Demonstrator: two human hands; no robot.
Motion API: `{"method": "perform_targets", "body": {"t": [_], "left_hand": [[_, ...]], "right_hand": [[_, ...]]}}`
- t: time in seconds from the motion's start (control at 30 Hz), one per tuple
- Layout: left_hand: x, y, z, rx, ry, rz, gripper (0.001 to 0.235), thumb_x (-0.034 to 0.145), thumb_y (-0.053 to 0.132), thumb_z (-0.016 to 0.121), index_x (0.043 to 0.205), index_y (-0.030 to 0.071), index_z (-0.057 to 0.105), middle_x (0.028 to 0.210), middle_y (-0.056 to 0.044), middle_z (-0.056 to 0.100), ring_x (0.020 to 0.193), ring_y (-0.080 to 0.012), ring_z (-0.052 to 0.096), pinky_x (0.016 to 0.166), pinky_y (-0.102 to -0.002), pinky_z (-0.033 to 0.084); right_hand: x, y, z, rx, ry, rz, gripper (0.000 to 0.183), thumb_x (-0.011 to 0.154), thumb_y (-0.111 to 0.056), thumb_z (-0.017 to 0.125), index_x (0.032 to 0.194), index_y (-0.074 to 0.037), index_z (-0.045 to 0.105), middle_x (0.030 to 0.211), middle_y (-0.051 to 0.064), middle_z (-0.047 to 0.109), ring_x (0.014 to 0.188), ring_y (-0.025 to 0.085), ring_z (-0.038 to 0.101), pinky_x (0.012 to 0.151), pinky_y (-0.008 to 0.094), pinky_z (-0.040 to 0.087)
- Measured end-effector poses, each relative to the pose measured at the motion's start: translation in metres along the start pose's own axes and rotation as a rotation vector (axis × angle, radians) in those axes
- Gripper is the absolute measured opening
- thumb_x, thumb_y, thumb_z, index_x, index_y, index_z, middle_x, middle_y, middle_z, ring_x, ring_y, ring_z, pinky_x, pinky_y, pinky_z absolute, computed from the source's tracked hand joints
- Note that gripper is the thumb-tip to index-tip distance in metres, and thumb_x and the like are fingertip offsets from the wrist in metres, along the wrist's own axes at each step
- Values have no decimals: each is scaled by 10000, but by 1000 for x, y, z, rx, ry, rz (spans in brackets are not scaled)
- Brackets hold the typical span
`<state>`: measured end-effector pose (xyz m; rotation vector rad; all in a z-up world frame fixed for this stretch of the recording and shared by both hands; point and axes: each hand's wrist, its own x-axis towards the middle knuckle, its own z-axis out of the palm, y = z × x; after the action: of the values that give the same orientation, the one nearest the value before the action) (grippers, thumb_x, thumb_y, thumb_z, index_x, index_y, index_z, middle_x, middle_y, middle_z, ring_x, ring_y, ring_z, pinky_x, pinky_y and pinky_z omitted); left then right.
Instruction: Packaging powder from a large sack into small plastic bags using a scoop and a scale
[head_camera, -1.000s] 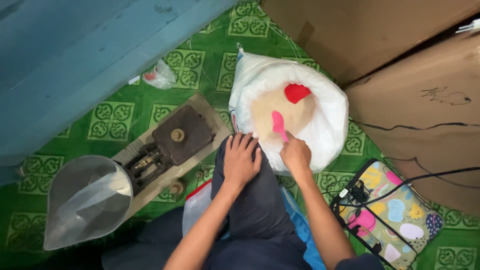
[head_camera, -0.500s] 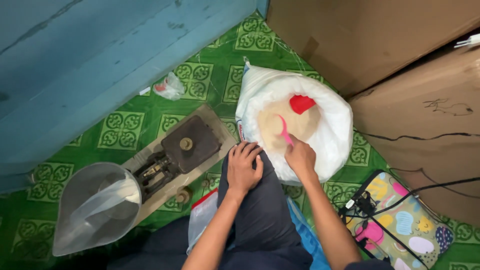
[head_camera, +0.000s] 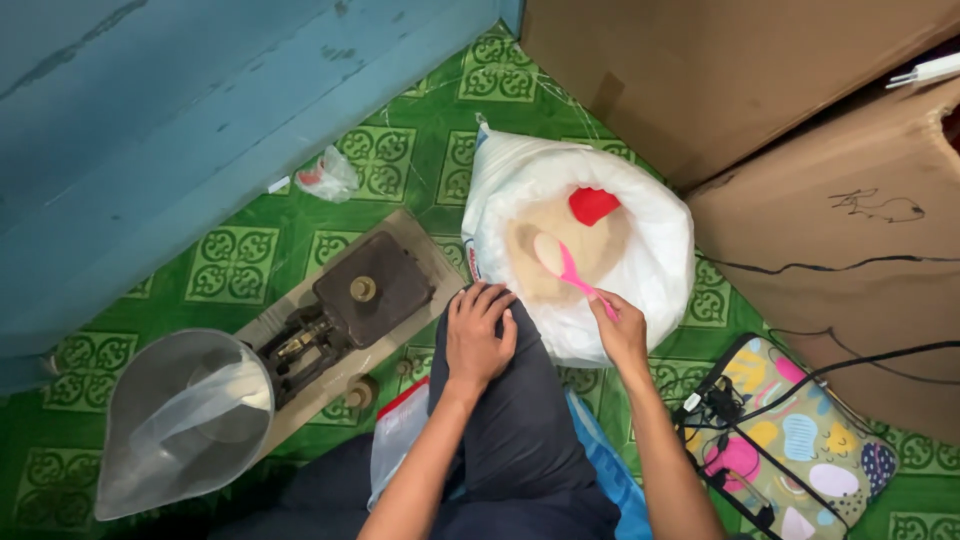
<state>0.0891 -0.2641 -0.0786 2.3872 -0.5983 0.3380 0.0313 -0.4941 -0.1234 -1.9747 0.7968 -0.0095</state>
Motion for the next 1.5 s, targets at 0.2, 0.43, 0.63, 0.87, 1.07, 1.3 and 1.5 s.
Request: {"method": "perform_targets", "body": {"t": [0.2, 0.43, 0.63, 0.87, 1.07, 1.3, 1.5], "left_hand": [[2, 2, -4, -9, -25, -17, 250, 862, 200, 560, 1044, 183, 730, 1116, -15, 685, 1142, -272, 604, 1000, -456, 422], [1, 1, -2, -9, -31, -19, 256, 865, 211, 558, 1057, 191, 726, 1119, -13, 682, 1151, -273, 599, 1003, -463, 417], [0, 2, -2, -20, -4, -5, 250, 863, 198, 563, 1052, 187, 727, 1120, -16, 681, 1145, -279, 604, 1003, -465, 421], [-1, 0, -1, -16, -7, -4, 252, 863, 200, 568, 1059, 186, 726, 1126, -18, 678, 1151, -284, 600, 1004, -470, 418], [-4, 2, -1, -12, -32, -15, 259, 877, 194, 559, 1082, 172, 717, 1152, -35, 667, 1182, -295, 576, 1022, -484, 401], [-22, 11, -21, 80, -164, -40, 496, 921, 303, 521, 1403, 187, 531, 1484, -108, 457, 1377, -398, 375, 1060, -587, 324], [-70, 20, -68, -39, -277, -167, 648, 908, 274, 606, 1502, 133, 389, 1563, -204, 293, 1355, -508, 322, 1016, -619, 367]], "right_hand": [[14, 30, 4, 81, -31, -3, 271, 938, -293, 630, 1118, -137, 760, 1015, 152, 728, 1003, 291, 651, 904, 437, 484], [-6, -25, -12, 5, 0, -57, 274, 930, -269, 655, 1137, -117, 749, 1062, 180, 720, 1056, 374, 649, 896, 463, 487], [-17, -39, -16, -83, 45, -43, 294, 853, -281, 723, 1132, -195, 758, 933, 126, 745, 794, 262, 721, 788, 383, 524], [-16, -31, -14, -88, 117, -81, 287, 859, -231, 720, 1141, -194, 754, 900, 149, 739, 755, 284, 715, 720, 388, 530], [-15, -24, -17, -72, 147, -136, 260, 869, -235, 725, 1119, -174, 763, 967, 141, 737, 901, 347, 696, 765, 423, 528], [-27, -68, -46, -222, 141, -287, 313, 847, -271, 777, 1145, -175, 761, 942, 147, 733, 906, 344, 694, 747, 415, 534], [-48, -150, -72, -329, 51, -465, 239, 859, -282, 793, 1086, -207, 772, 958, 123, 731, 942, 375, 671, 732, 447, 530]]}}
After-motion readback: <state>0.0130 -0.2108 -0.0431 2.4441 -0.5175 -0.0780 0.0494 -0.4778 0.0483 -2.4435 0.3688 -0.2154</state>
